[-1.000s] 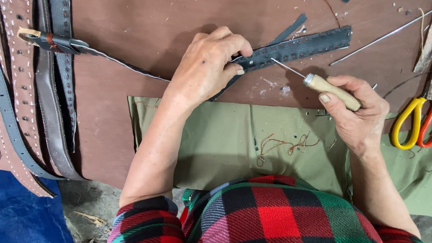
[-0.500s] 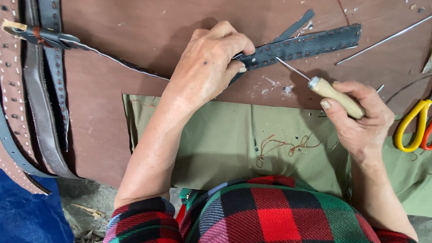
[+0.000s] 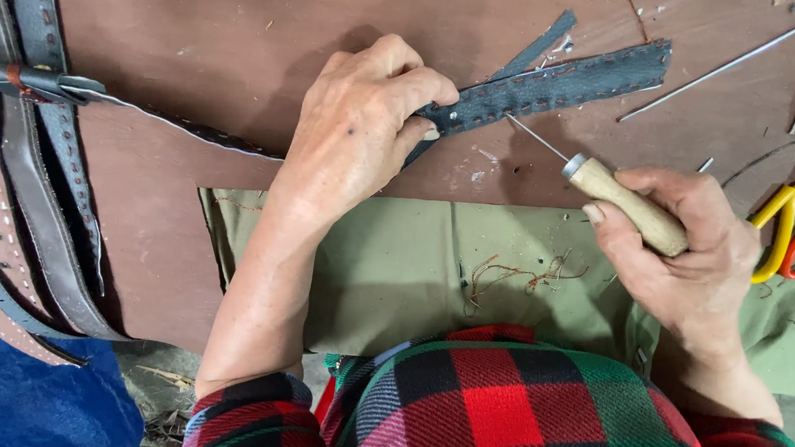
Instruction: Trimming the edges of a leather belt with scissors and using an awl to mark or punch holes on a workbench.
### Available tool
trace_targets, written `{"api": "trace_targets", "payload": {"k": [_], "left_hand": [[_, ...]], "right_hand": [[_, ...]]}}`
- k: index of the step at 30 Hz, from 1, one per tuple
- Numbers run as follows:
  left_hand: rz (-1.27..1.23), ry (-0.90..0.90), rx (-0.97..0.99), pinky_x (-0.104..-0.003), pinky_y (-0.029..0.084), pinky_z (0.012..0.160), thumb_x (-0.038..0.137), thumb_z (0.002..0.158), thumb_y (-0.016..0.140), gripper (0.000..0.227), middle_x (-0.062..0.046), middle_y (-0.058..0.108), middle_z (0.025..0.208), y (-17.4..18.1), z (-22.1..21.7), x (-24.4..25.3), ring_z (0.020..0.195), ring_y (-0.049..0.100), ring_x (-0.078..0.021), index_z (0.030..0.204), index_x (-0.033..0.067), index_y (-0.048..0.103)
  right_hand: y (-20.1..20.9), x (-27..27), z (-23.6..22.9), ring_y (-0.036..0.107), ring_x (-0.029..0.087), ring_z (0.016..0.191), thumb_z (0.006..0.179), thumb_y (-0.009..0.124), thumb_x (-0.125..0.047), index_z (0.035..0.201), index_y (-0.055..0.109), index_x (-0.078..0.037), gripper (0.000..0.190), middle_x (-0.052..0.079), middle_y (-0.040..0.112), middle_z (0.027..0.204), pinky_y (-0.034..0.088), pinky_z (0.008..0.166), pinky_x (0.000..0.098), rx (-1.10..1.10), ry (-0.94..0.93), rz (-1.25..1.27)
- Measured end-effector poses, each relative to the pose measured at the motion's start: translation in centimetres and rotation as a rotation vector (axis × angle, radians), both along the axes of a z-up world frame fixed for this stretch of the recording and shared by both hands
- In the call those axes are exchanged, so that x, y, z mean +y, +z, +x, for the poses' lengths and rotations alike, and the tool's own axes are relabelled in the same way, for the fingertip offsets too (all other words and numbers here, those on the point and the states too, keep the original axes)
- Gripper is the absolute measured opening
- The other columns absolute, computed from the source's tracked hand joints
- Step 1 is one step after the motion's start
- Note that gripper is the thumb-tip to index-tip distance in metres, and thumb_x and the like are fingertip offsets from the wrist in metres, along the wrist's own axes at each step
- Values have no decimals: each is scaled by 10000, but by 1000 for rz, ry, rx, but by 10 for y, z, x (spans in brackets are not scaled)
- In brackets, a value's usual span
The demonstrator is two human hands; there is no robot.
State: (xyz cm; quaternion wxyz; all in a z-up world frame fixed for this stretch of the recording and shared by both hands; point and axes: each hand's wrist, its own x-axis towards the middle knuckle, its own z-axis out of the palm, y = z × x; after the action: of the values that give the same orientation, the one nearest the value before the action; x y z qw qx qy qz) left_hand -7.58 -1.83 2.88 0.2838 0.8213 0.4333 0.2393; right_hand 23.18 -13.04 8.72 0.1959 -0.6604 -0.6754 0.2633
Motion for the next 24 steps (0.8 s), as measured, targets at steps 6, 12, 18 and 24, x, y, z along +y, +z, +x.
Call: {"api": "trace_targets", "payload": {"k": [6,12,18,24], "left_hand": [[21,-10,9,-445,462,762,-42,762,803,397,-64,579,1019,-2,-1,2,833,608,-291,1104,133,703],[21,-9,19,-440,463,768,-18,795,799,360,-56,584,1028,2,-1,3,865,608,-285,1099,143,693],[-12,-22,1,-431,453,774,-20,809,809,343,-57,580,1020,6,0,5,868,607,-278,1098,128,698],[-17,-36,2,-430,467,822,-3,853,839,322,-77,593,1047,8,0,6,900,622,-275,1127,97,703]], "right_hand": [[-16,2,5,675,220,914,959,927,-187,1260,669,40,457,164,750,1169,508,829,327,4,58,155],[-52,8,-9,676,240,1048,971,783,-131,1281,612,58,401,185,671,1183,528,985,314,341,9,113],[-89,9,3,422,106,515,1020,710,-385,1240,511,-72,432,67,504,728,465,559,308,1154,-216,37],[-82,17,12,489,109,599,1001,784,-385,1233,569,-154,392,60,537,785,396,561,296,1362,-345,-153]]}}
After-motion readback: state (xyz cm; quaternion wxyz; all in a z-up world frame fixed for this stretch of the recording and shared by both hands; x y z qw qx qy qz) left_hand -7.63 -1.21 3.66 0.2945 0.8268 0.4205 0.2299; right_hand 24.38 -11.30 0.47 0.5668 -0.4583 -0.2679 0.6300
